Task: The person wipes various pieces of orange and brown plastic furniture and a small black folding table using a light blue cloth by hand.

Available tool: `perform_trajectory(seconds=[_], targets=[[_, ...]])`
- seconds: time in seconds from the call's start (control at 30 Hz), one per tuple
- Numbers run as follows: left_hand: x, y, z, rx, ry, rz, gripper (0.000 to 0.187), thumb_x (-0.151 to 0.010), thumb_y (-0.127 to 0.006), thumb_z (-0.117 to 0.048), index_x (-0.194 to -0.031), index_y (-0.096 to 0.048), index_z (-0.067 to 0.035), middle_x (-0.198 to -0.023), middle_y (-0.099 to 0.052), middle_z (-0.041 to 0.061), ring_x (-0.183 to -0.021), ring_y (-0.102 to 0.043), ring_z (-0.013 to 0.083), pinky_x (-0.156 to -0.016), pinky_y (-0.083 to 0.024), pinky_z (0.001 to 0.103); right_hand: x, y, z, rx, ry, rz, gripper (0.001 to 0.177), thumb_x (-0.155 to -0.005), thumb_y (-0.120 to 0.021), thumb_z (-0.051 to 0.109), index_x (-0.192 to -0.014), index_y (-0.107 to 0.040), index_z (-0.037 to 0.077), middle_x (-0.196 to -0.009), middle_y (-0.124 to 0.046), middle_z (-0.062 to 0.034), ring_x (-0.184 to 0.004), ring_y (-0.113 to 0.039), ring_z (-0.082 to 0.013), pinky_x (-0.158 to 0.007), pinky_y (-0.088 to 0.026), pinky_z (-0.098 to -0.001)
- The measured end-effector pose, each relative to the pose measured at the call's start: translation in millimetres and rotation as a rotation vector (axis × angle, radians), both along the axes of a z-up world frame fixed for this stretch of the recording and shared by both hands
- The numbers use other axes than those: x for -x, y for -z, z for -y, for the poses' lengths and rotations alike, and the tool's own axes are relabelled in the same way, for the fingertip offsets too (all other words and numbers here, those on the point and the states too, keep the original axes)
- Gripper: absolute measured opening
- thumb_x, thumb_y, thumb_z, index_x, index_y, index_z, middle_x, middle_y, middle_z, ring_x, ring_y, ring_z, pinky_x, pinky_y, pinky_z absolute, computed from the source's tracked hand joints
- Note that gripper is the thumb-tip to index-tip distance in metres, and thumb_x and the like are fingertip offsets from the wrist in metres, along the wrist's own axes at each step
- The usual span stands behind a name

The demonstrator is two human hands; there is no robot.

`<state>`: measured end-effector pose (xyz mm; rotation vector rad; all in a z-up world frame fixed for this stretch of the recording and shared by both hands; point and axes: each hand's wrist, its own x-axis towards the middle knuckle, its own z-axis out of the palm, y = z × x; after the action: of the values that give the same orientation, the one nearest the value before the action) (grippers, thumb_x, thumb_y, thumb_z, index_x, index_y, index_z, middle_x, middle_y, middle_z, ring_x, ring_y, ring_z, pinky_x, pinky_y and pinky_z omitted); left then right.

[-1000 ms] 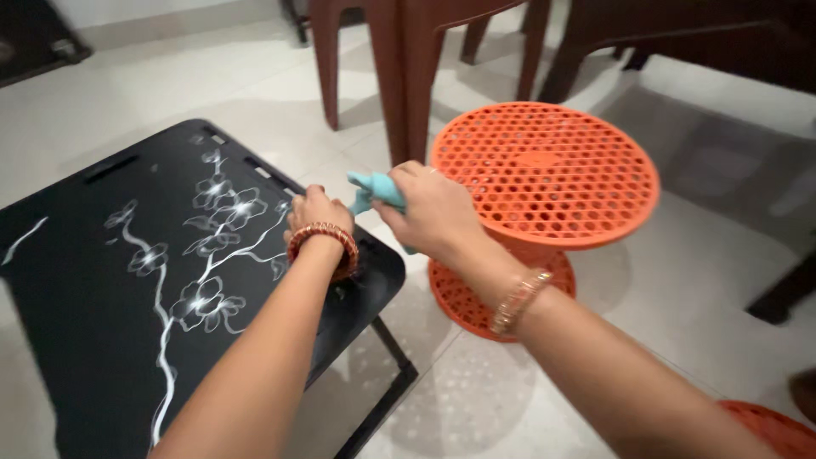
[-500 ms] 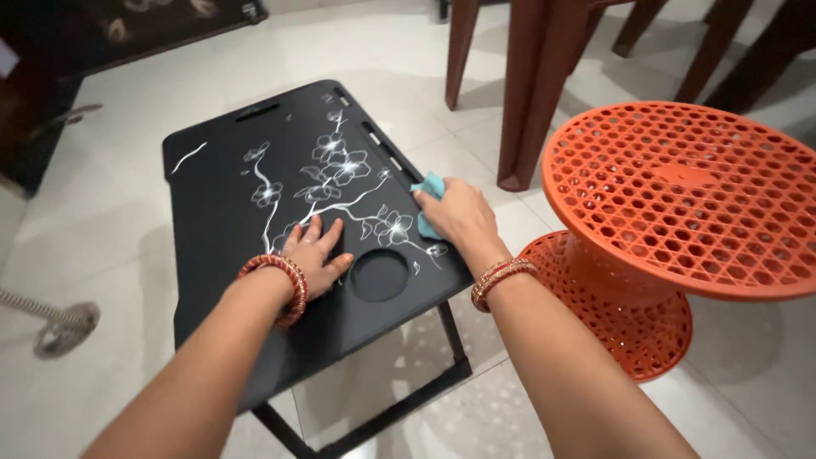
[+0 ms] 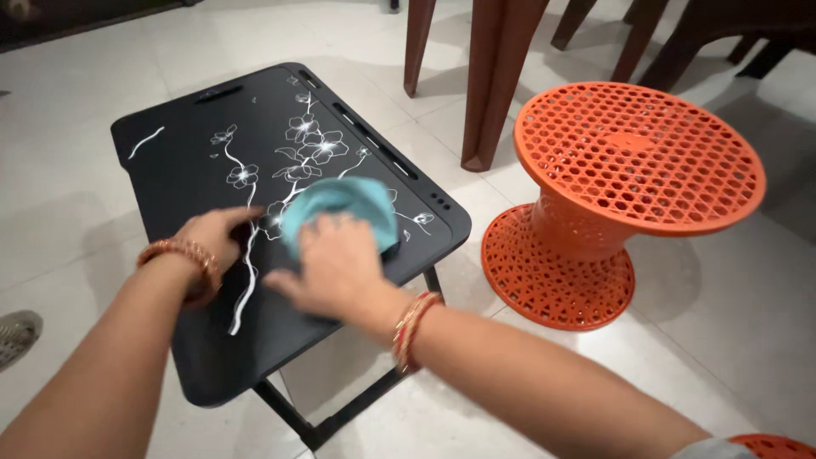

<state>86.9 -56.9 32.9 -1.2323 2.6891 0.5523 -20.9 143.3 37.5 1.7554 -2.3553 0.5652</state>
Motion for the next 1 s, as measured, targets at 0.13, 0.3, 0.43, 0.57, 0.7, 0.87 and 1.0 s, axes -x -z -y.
perform_trajectory(seconds=[0.13, 0.3, 0.43, 0.57, 0.7, 0.87, 1.0], targets=[[-44.6, -17.1, 5.9, 0.285, 0.184, 0.423, 0.116, -0.083, -0.061, 0.021, -0.16, -0.01, -0.049, -0.173, -0.006, -0.015, -0.158, -0.017, 0.0103, -0.119, -0.031, 0.044, -75.2, -20.0, 7.8, -0.135, -0.16, 0.078, 0.098, -0.073, -0.059, 0.081, -0.126, -0.065, -0.001, -0.13, -0.061, -0.0252, -0.126, -0.053, -0.0435, -0.102, -0.042, -0.0565], [-77.1, -17.2, 38.5, 0.434, 0.42, 0.372, 0.121, -0.076, -0.067, 0.017, -0.162, -0.005, -0.041, -0.173, -0.009, -0.002, -0.157, -0.016, 0.0128, -0.113, -0.035, 0.039, -128.3, -27.0, 56.4, -0.333, -0.025, -0.031, 0.126, -0.068, -0.066, 0.083, -0.143, -0.039, -0.014, -0.147, -0.038, -0.0391, -0.137, -0.035, -0.0563, -0.109, -0.031, -0.0614], [-90.3, 7.5, 50.7, 0.477, 0.477, 0.049, 0.098, -0.081, -0.071, -0.007, -0.157, -0.017, -0.036, -0.169, -0.016, 0.005, -0.152, -0.023, 0.0182, -0.111, -0.033, 0.043, -155.1, -17.4, 93.6, -0.35, 0.137, -0.096, 0.104, -0.076, -0.074, 0.054, -0.146, -0.035, -0.012, -0.151, -0.035, -0.0368, -0.14, -0.032, -0.0546, -0.111, -0.028, -0.0627], [-84.3, 28.3, 65.8, 0.584, 0.483, -0.04, 0.076, -0.096, -0.062, -0.019, -0.159, -0.021, -0.026, -0.165, -0.022, 0.01, -0.149, -0.028, 0.0226, -0.112, -0.032, 0.046, -162.2, -8.9, 102.2, -0.328, 0.063, -0.033, 0.099, -0.072, -0.081, 0.033, -0.145, -0.034, -0.015, -0.148, -0.036, -0.0391, -0.138, -0.036, -0.0562, -0.111, -0.031, -0.0644], [-76.6, 53.1, 84.1, 0.774, 0.497, 0.105, 0.081, -0.089, -0.056, -0.013, -0.161, -0.019, -0.01, -0.166, -0.025, 0.012, -0.149, -0.031, 0.0221, -0.114, -0.035, 0.038, -155.6, 1.0, 100.0, -0.201, -0.065, -0.091, 0.08, -0.071, -0.077, 0.017, -0.138, -0.045, -0.016, -0.143, -0.044, -0.0414, -0.133, -0.046, -0.056, -0.108, -0.04, -0.0627], [-60.0, 80.7, 80.2, 0.882, 0.53, 0.06, 0.064, -0.097, -0.043, -0.017, -0.158, -0.024, -0.006, -0.163, -0.032, 0.016, -0.146, -0.04, 0.0255, -0.112, -0.039, 0.04, -128.7, 11.2, 72.5, -0.169, -0.186, -0.11, 0.073, -0.067, -0.07, 0.012, -0.131, -0.05, -0.018, -0.139, -0.049, -0.0397, -0.128, -0.051, -0.0534, -0.102, -0.047, -0.0574], [-36.9, 84.3, 47.6, 0.762, 0.551, 0.182, 0.062, -0.101, -0.039, -0.018, -0.156, -0.022, 0.003, -0.158, -0.031, 0.028, -0.141, -0.044, 0.0367, -0.109, -0.04, 0.049, -92.1, 6.8, 31.7, -0.113, -0.343, -0.209, 0.073, -0.067, -0.07, 0.015, -0.132, -0.053, -0.015, -0.138, -0.054, -0.0355, -0.128, -0.055, -0.0466, -0.097, -0.052, -0.0484]])
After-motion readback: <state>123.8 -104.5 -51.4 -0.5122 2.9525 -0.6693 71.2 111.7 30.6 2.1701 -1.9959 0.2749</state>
